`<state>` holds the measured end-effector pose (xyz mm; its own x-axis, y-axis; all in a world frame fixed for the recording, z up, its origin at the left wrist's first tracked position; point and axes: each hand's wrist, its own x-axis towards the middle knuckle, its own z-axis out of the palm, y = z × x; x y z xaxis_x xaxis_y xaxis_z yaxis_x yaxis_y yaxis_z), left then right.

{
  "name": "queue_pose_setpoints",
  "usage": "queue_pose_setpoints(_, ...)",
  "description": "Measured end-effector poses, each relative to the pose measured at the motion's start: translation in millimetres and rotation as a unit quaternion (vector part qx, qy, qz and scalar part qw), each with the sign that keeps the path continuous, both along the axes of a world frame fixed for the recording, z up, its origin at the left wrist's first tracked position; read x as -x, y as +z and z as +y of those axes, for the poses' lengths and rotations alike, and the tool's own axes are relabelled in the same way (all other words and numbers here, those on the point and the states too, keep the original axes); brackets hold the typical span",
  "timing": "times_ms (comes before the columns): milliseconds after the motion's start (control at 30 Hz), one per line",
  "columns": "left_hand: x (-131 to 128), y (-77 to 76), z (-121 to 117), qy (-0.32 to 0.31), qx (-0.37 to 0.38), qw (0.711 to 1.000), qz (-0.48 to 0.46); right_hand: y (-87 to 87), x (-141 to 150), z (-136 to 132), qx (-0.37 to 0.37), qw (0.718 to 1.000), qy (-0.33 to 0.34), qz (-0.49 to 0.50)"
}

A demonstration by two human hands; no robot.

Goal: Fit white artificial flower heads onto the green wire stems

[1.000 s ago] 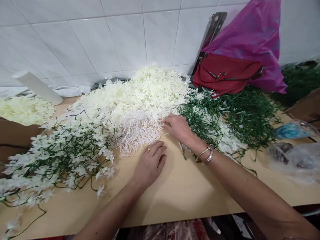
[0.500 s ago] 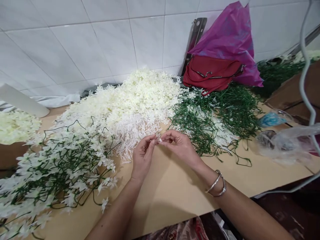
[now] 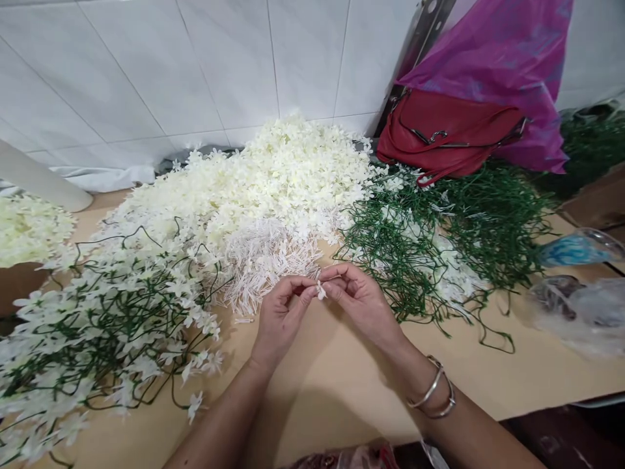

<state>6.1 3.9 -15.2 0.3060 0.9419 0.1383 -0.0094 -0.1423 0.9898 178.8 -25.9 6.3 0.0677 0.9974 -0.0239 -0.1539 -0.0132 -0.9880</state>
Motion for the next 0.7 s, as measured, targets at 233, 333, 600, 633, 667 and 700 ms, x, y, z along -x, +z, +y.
queue_pose_setpoints(233,-1.6,3.0,-0.2,0.037,0.036,0.998,-0.021,3.3,2.0,-3.3,0.026,0.999,0.0,0.019)
queue_pose_setpoints(333,-2.3,3.2,0.2,0.031,0.035,0.999,-0.005,1.0,2.9,-3.0,0.021,1.0,-0.014,0.004)
queue_pose_setpoints(600,-3.6,4.2,-4.4,0.014,-0.002,0.999,0.044,-2.7,4.5,-5.4,0.0,0.996,-0.049,-0.068)
queue_pose_setpoints(633,-3.2,3.5,-4.8,0.013,0.0,0.999,0.047,-3.0,5.7,-5.7,-0.004,0.997,-0.045,-0.07)
queue_pose_setpoints(667,-2.8,2.8,-4.9,0.015,0.003,0.999,0.048,-3.3,6.6,-6.0,-0.009,0.997,-0.04,-0.072)
queue_pose_setpoints(700,-2.3,1.9,-4.8,0.018,0.004,0.999,0.047,-3.5,7.0,-6.2,-0.014,0.996,-0.038,-0.081)
